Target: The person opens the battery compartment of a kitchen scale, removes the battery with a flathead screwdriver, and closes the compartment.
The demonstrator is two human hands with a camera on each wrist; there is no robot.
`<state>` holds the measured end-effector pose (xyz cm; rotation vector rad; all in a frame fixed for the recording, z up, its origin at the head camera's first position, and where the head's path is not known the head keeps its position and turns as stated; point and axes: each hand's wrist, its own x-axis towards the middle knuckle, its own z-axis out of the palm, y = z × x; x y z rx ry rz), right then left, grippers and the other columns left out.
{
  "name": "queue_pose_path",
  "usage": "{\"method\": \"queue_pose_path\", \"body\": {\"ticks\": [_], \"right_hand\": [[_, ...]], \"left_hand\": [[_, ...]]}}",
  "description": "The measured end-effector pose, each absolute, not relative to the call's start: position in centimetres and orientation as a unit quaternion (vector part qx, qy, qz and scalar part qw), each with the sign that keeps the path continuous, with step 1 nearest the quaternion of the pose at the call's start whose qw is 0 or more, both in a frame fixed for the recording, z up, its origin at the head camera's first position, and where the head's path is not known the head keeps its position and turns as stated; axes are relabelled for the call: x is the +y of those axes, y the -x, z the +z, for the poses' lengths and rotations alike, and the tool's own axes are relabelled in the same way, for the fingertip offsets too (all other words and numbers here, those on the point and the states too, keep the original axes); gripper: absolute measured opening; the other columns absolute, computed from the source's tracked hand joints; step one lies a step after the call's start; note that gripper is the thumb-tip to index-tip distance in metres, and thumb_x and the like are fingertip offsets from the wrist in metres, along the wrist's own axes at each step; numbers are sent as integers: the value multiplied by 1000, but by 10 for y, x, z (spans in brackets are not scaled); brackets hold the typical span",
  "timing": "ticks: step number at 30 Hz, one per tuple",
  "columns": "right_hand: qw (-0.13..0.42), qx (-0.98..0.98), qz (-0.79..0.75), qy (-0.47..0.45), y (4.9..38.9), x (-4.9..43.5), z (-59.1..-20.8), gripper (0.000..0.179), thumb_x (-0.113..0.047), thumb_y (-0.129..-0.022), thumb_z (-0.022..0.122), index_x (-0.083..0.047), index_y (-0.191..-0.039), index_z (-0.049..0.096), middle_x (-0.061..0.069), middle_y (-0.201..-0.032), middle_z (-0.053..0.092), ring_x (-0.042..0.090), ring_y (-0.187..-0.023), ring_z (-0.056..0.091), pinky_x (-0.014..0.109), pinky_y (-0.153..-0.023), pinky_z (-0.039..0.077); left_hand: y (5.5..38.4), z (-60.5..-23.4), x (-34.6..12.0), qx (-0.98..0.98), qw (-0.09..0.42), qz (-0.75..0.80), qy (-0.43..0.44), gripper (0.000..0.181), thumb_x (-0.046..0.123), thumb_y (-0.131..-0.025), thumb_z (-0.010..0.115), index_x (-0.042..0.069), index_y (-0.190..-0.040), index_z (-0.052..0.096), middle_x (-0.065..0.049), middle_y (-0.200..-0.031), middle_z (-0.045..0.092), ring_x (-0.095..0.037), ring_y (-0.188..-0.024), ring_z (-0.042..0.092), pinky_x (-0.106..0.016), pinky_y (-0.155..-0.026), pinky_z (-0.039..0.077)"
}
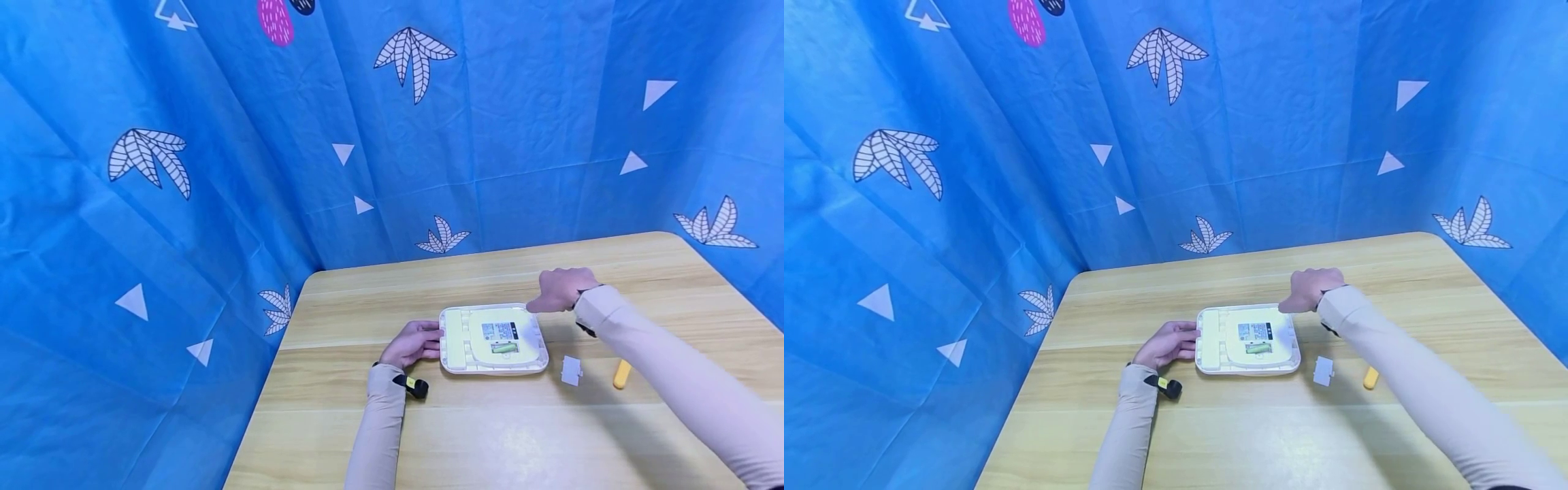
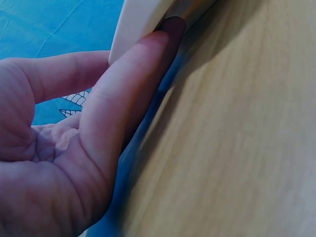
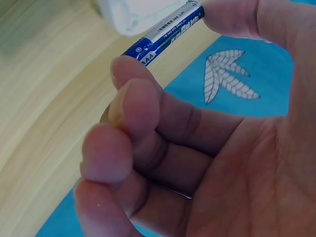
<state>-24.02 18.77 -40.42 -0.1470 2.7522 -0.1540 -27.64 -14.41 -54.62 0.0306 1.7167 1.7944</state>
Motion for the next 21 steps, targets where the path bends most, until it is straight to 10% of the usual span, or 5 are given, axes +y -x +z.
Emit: {"method": "queue_pose_path", "body": {"ticks": [21], "right_hand": [[173, 981, -56, 60, 250, 247, -406, 49, -58, -86, 55, -10, -83, 63, 4, -73, 58, 21, -66, 53, 32, -50, 43]], "left_hand": [[276, -549, -145, 653, 324, 684, -12, 46, 7, -96, 59, -6, -139, 45, -10, -96, 73, -15, -74, 73, -26, -71, 64]]}}
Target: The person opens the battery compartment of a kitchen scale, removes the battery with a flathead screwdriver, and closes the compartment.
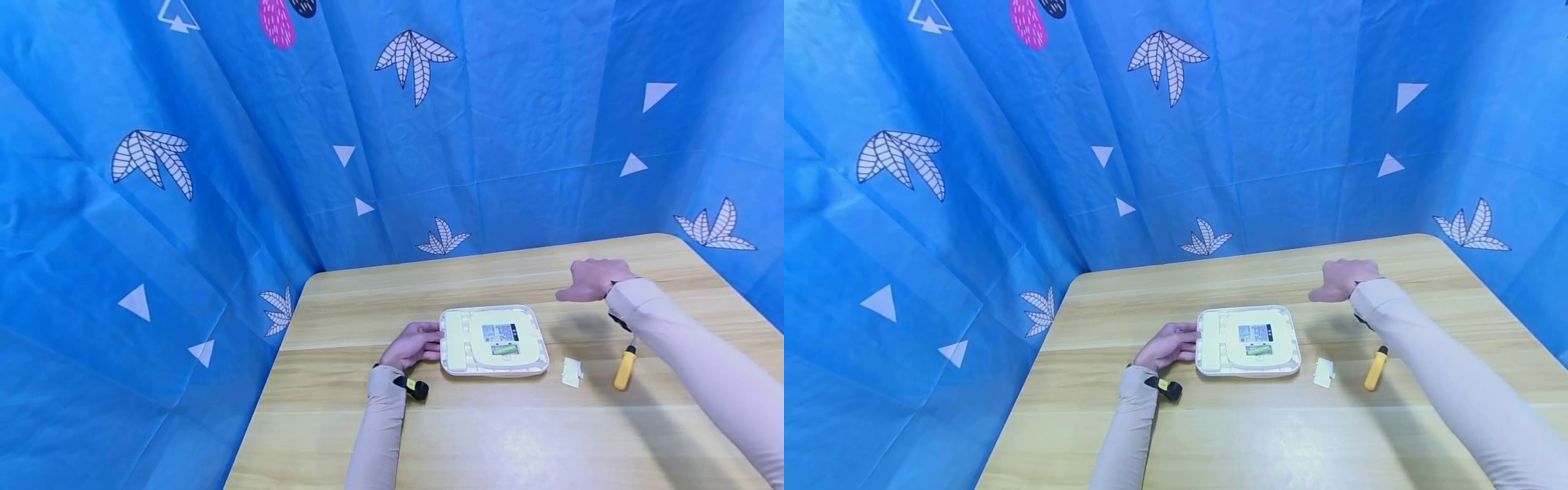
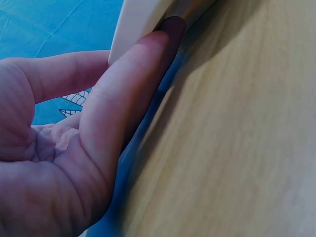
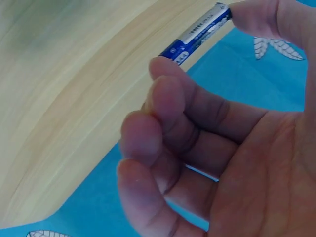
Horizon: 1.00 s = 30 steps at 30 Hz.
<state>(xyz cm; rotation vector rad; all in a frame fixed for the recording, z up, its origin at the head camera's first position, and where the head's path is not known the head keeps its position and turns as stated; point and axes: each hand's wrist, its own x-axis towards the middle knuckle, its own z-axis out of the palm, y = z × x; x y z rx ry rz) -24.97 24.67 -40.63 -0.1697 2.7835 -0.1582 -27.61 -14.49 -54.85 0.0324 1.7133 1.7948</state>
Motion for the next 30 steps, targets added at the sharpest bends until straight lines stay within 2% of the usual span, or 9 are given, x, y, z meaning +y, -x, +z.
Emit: {"method": "queue_pose_path", "body": {"ticks": [9, 20, 27, 30], "right_hand": [[144, 986, -43, 67, 253, 266, -419, 50, -59, -84, 57, -9, -82, 64, 4, -73, 58, 20, -66, 53, 34, -50, 44], [108, 991, -30, 69, 257, 283, -436, 50, -56, -84, 59, -6, -85, 64, 5, -72, 59, 21, -65, 53, 36, -51, 45], [101, 991, -30, 77, 256, 290, -457, 40, -52, -84, 60, -15, -68, 54, 1, -60, 51, 16, -54, 48, 29, -46, 36], [94, 992, -27, 84, 254, 292, -465, 38, -49, -83, 61, -16, -65, 52, 0, -59, 50, 16, -54, 47, 28, -46, 36]], "left_hand": [[275, -549, -144, 654, 324, 683, -16, 46, 6, -96, 59, -7, -138, 45, -11, -98, 73, -16, -76, 73, -27, -74, 65], [274, -546, -145, 653, 323, 685, -11, 47, 7, -97, 58, -7, -140, 43, -8, -94, 72, -14, -73, 73, -24, -69, 64], [273, -545, -144, 653, 322, 685, -13, 47, 7, -97, 58, -7, -140, 43, -11, -96, 73, -15, -74, 73, -27, -72, 64], [273, -545, -144, 653, 323, 685, -12, 48, 7, -97, 58, -8, -140, 42, -11, -96, 73, -15, -74, 73, -27, -73, 64]]}}
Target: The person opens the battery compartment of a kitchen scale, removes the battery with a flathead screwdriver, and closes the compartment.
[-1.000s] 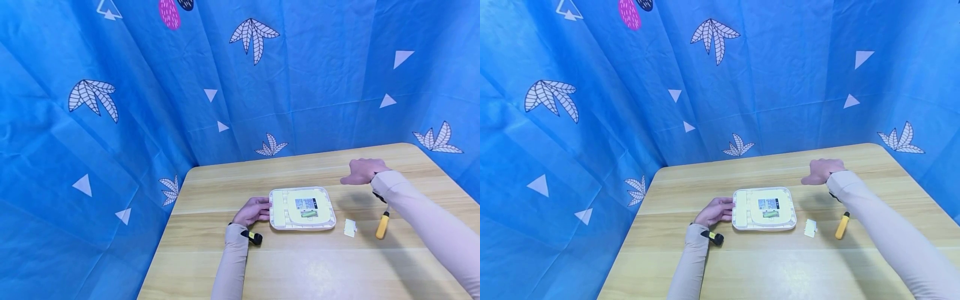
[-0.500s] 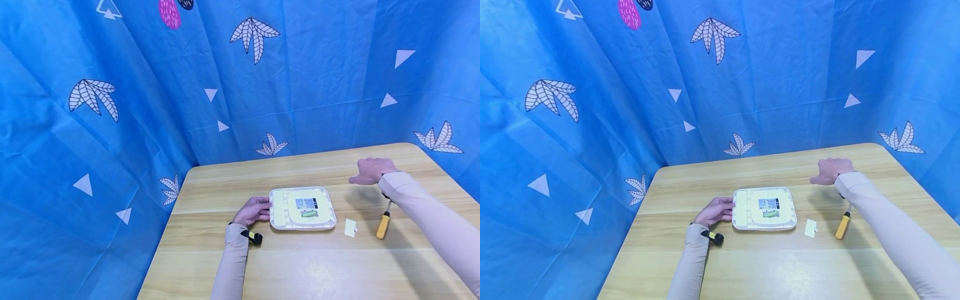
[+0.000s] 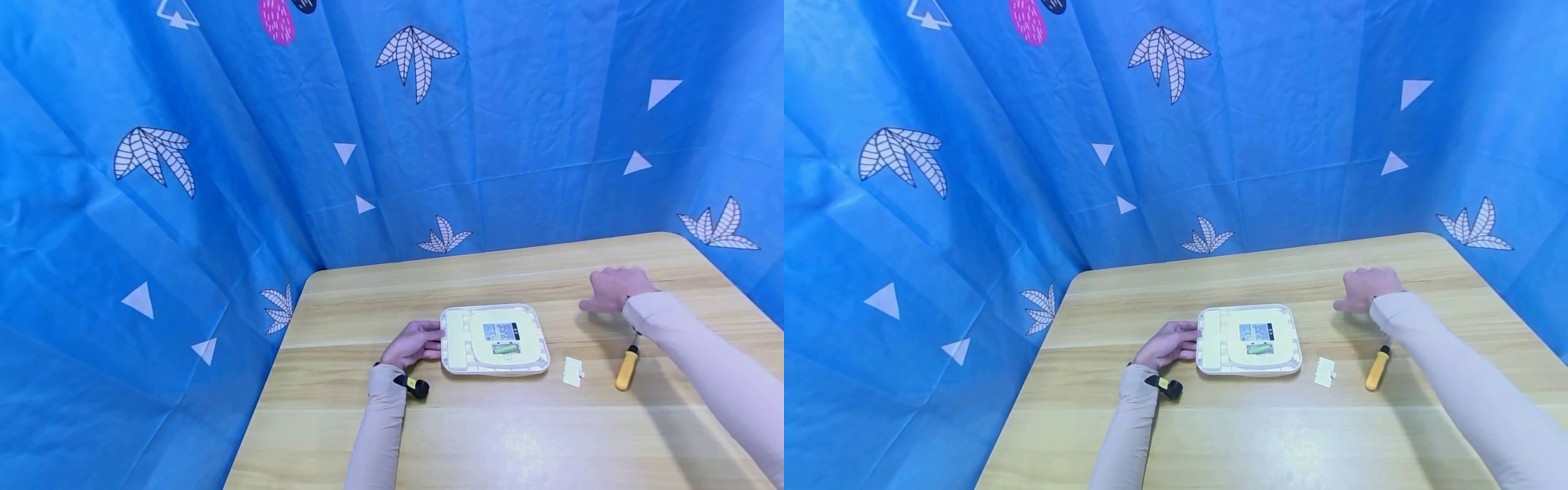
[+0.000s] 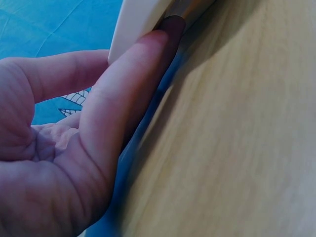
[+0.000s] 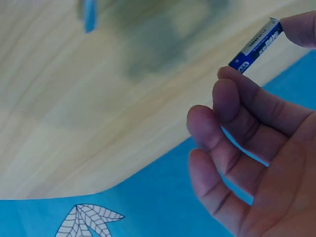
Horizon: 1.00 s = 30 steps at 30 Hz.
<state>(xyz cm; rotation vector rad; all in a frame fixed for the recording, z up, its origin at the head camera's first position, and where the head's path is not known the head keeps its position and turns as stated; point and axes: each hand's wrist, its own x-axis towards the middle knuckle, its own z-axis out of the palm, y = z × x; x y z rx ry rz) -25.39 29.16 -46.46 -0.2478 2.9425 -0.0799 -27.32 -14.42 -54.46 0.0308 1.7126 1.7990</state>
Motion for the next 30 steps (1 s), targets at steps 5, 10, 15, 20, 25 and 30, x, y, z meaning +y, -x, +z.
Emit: {"method": "queue_pose_path", "body": {"ticks": [5, 10, 15, 20, 25, 30], "right_hand": [[84, 992, -24, 89, 251, 296, -475, 36, -45, -83, 62, -16, -65, 52, 1, -61, 51, 17, -56, 47, 30, -46, 38], [81, 992, -29, 92, 249, 299, -482, 33, -43, -84, 61, -17, -65, 51, 1, -62, 52, 18, -57, 49, 31, -47, 40], [78, 992, -30, 90, 247, 302, -489, 32, -41, -83, 62, -18, -65, 49, 0, -60, 49, 17, -57, 47, 31, -46, 39], [70, 993, -22, 90, 248, 302, -494, 32, -41, -82, 62, -17, -66, 50, -1, -60, 48, 17, -57, 46, 32, -46, 38], [77, 993, -26, 90, 248, 303, -496, 32, -41, -83, 61, -18, -64, 49, 0, -60, 50, 17, -57, 47, 33, -46, 39], [81, 992, -31, 91, 247, 303, -496, 33, -42, -83, 61, -18, -64, 48, 0, -62, 51, 18, -59, 48, 34, -46, 41]], "left_hand": [[273, -544, -144, 650, 325, 686, -12, 48, 7, -97, 58, -7, -140, 42, -10, -96, 74, -15, -74, 73, -26, -71, 64], [273, -545, -144, 648, 327, 688, -13, 48, 6, -97, 57, -7, -141, 42, -9, -94, 73, -15, -74, 73, -25, -71, 64], [273, -545, -144, 652, 323, 686, -18, 48, 7, -97, 57, -8, -141, 41, -9, -94, 73, -14, -73, 73, -25, -71, 64], [273, -546, -144, 653, 323, 685, -15, 48, 7, -97, 58, -7, -141, 42, -10, -97, 73, -15, -75, 73, -26, -73, 64], [273, -546, -144, 655, 324, 682, -13, 48, 7, -97, 58, -7, -140, 43, -11, -98, 73, -15, -76, 73, -26, -73, 64], [274, -547, -144, 658, 320, 682, -18, 47, 7, -97, 57, -7, -140, 43, -11, -99, 73, -15, -76, 73, -26, -72, 64]]}}
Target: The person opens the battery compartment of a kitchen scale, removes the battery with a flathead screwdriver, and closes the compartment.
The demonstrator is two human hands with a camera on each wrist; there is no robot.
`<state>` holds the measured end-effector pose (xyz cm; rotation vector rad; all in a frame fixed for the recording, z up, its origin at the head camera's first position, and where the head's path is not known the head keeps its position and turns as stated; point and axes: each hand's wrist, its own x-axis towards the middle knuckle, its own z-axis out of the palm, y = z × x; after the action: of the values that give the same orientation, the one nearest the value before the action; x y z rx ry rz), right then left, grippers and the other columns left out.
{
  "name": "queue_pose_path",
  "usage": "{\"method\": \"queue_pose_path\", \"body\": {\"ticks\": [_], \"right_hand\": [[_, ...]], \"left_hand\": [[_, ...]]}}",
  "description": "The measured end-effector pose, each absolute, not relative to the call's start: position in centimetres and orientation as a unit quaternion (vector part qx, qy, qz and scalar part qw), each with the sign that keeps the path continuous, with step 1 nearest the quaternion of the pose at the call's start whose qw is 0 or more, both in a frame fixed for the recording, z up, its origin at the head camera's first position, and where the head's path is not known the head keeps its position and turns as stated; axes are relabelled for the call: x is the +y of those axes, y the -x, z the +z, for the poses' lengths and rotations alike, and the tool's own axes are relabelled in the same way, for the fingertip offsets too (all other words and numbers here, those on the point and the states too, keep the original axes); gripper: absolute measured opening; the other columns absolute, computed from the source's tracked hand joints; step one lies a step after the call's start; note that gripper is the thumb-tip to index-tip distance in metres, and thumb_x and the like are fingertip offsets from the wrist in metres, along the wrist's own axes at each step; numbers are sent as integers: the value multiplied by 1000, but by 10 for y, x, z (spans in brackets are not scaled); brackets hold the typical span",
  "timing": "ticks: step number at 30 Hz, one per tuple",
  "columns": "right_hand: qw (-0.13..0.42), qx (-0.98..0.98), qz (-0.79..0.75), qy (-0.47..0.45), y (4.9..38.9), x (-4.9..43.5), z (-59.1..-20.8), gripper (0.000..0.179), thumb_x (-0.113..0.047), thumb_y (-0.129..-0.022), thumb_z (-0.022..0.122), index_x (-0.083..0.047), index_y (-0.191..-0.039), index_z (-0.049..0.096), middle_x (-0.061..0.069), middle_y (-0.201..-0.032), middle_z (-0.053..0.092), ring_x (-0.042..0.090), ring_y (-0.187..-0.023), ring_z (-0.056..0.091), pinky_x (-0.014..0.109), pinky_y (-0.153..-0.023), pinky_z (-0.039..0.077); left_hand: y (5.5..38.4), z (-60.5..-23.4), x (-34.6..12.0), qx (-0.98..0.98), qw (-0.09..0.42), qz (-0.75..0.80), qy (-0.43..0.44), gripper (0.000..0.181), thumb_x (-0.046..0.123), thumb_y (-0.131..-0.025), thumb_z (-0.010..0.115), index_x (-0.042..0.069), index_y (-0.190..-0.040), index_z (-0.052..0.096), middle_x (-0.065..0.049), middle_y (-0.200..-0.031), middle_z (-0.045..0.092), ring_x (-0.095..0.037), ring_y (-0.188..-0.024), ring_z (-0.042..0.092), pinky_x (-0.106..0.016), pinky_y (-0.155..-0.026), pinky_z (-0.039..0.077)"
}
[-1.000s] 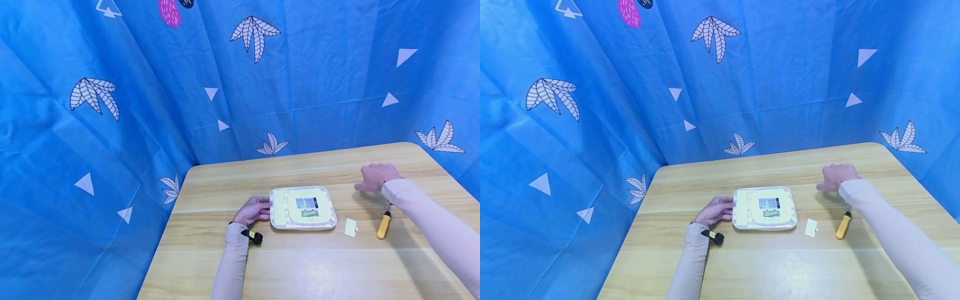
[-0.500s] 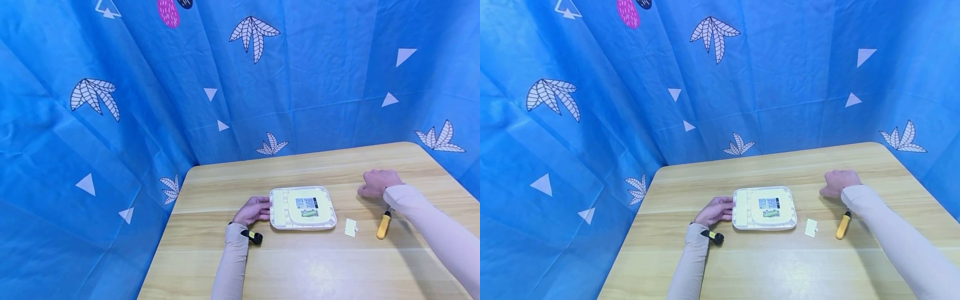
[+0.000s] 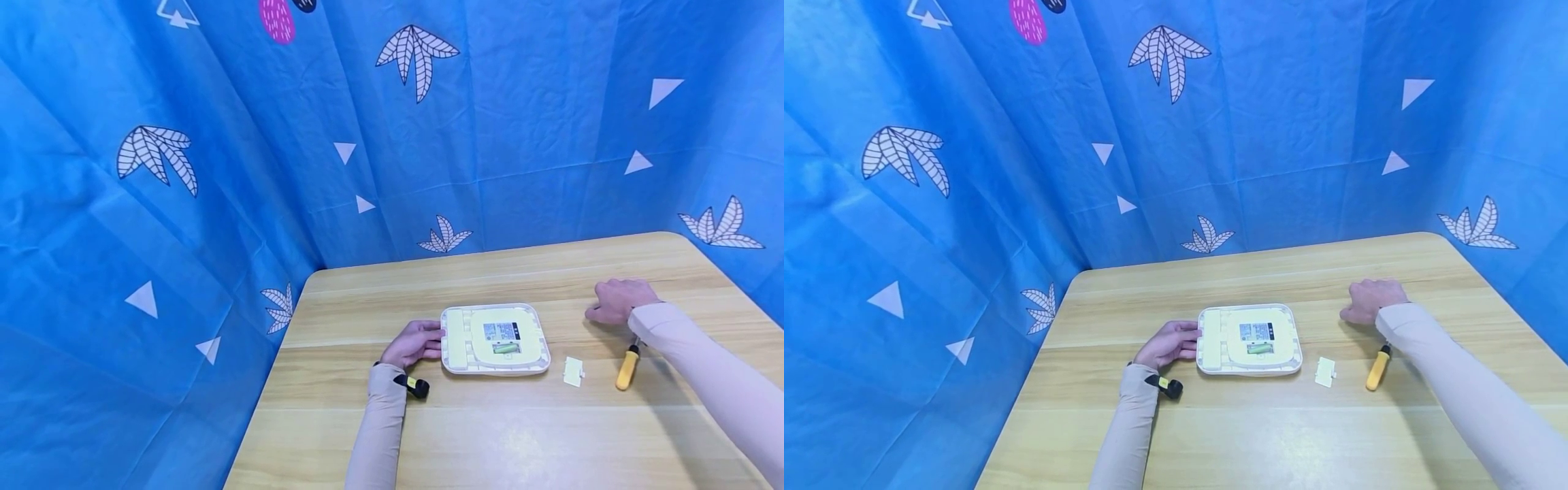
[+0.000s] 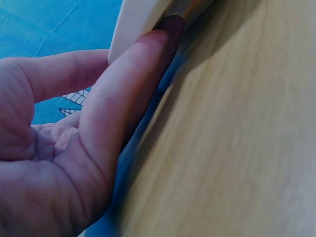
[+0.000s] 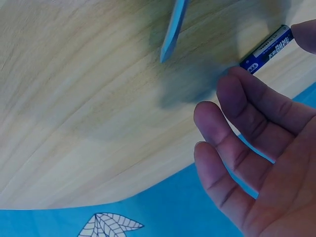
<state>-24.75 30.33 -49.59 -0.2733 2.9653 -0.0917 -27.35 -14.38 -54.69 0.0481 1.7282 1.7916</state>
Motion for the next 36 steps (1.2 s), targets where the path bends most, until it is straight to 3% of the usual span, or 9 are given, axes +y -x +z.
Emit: {"method": "queue_pose_path", "body": {"ticks": [17, 36], "right_hand": [[86, 991, -36, 92, 240, 298, -482, 34, -42, -88, 61, -14, -69, 54, 2, -63, 53, 19, -59, 50, 35, -47, 43], [29, 992, -66, 107, 226, 220, -444, 40, -43, -90, 62, -18, -62, 51, -1, -58, 46, 15, -55, 45, 31, -46, 36]], "left_hand": [[273, -546, -142, 655, 322, 683, -15, 47, 6, -97, 57, -7, -140, 43, -9, -96, 73, -14, -75, 73, -25, -71, 64], [272, -549, -144, 657, 316, 684, -19, 47, 8, -98, 57, -7, -140, 43, -10, -98, 74, -14, -74, 73, -26, -73, 64]]}}
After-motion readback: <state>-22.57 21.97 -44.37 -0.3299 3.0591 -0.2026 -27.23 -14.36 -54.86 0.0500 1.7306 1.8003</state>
